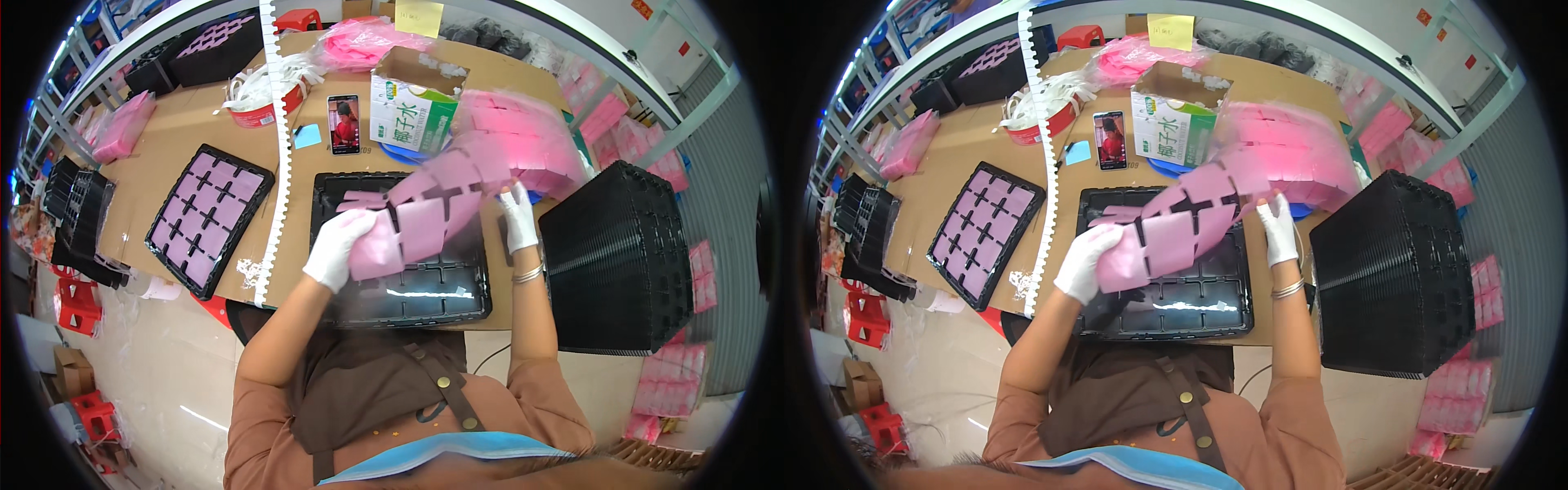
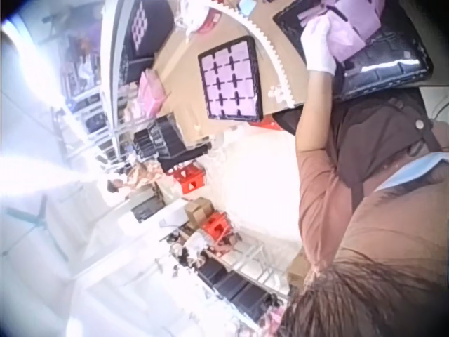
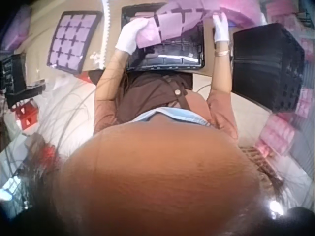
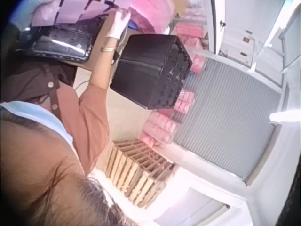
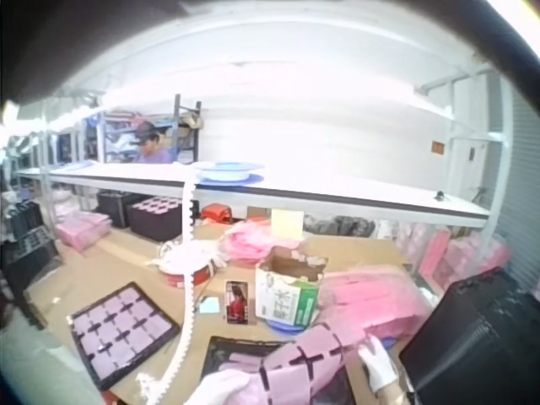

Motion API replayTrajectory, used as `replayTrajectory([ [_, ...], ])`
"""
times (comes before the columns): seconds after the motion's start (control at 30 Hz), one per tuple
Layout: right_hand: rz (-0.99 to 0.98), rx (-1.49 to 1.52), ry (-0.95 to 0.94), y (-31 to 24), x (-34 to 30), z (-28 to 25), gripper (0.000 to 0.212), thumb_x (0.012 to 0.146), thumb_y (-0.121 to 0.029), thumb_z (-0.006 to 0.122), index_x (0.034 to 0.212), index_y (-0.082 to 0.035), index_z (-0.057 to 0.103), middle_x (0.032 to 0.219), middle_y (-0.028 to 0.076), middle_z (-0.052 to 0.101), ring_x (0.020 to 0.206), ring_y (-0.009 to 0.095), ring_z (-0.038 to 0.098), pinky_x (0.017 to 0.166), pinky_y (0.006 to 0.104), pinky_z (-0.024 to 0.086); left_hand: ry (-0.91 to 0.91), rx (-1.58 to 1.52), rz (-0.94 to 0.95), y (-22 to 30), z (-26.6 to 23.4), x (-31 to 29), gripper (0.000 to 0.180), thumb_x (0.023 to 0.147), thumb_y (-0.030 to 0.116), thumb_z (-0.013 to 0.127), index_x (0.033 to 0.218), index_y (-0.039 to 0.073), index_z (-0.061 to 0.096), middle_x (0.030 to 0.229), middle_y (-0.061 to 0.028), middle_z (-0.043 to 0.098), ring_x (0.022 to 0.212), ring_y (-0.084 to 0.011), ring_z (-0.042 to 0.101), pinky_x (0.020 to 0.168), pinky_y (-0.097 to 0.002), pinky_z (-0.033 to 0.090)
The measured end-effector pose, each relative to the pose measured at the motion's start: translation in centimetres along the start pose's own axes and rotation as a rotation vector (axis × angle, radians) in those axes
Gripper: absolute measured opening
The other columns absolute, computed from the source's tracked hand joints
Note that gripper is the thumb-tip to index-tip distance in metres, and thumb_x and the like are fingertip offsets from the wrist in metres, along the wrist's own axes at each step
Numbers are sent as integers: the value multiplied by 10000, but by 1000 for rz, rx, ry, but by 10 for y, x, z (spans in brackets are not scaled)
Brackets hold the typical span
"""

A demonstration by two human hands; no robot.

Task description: The person assembles black plastic trays by placing pink foam inserts into them. They repeatedly pick up trays, insert the foam pieces, and set the completed units aside on the table.

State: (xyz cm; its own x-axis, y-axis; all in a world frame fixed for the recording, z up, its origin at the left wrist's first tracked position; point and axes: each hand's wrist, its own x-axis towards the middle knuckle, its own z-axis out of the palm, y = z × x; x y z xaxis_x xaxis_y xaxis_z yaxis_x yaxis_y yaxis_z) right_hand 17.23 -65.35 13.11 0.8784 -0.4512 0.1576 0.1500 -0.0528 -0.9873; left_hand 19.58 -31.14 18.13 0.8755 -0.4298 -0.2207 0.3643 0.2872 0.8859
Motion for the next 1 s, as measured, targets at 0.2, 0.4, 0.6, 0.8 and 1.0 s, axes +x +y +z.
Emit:
replayTrajectory([
  [0.2, 375, 340, -354, -1, -36, 28, 298, 796, -68, 692, 1087, -24, 642, 980, 17, 669, 883, 99, 618, 831, 254, 479, 159, 219, -38, -24, -52, -26, 263, 851, 134, 684, 1072, 29, 590, 719, -24, 605, 567, -98, 573, 526, -242, 470],
  [0.4, 624, 34, -230, 32, -87, -5, 186, 803, -17, 644, 988, 1, 650, 866, 52, 668, 751, 119, 617, 700, 259, 497, 49, 367, -159, -60, -68, -40, 649, 863, 148, 665, 1425, 80, 349, 711, -39, 600, 541, -111, 556, 502, -254, 465],
  [0.6, 635, -97, -225, 26, -97, 5, 144, 814, -5, 626, 957, 5, 634, 837, 68, 657, 689, 129, 613, 629, 268, 502, 137, 500, 43, -64, -58, -44, 583, 864, 82, 629, 1403, 80, 407, 748, -27, 596, 548, -89, 551, 508, -236, 459],
  [0.8, 618, -134, -228, 26, -105, 23, 183, 810, 1, 594, 990, 15, 627, 855, 53, 651, 708, 124, 608, 646, 249, 494, 266, 572, -152, -45, -57, -66, 485, 847, 123, 656, 1302, 43, 508, 780, -49, 619, 674, -106, 582, 634, -258, 485],
  [1.0, 547, -127, -142, 34, -99, 19, 181, 820, 9, 601, 1000, 10, 621, 821, 65, 648, 658, 133, 614, 588, 269, 512, 266, 639, -32, -78, -83, -60, 460, 837, 166, 648, 1267, 58, 524, 761, -78, 610, 642, -151, 601, 648, -306, 493],
])
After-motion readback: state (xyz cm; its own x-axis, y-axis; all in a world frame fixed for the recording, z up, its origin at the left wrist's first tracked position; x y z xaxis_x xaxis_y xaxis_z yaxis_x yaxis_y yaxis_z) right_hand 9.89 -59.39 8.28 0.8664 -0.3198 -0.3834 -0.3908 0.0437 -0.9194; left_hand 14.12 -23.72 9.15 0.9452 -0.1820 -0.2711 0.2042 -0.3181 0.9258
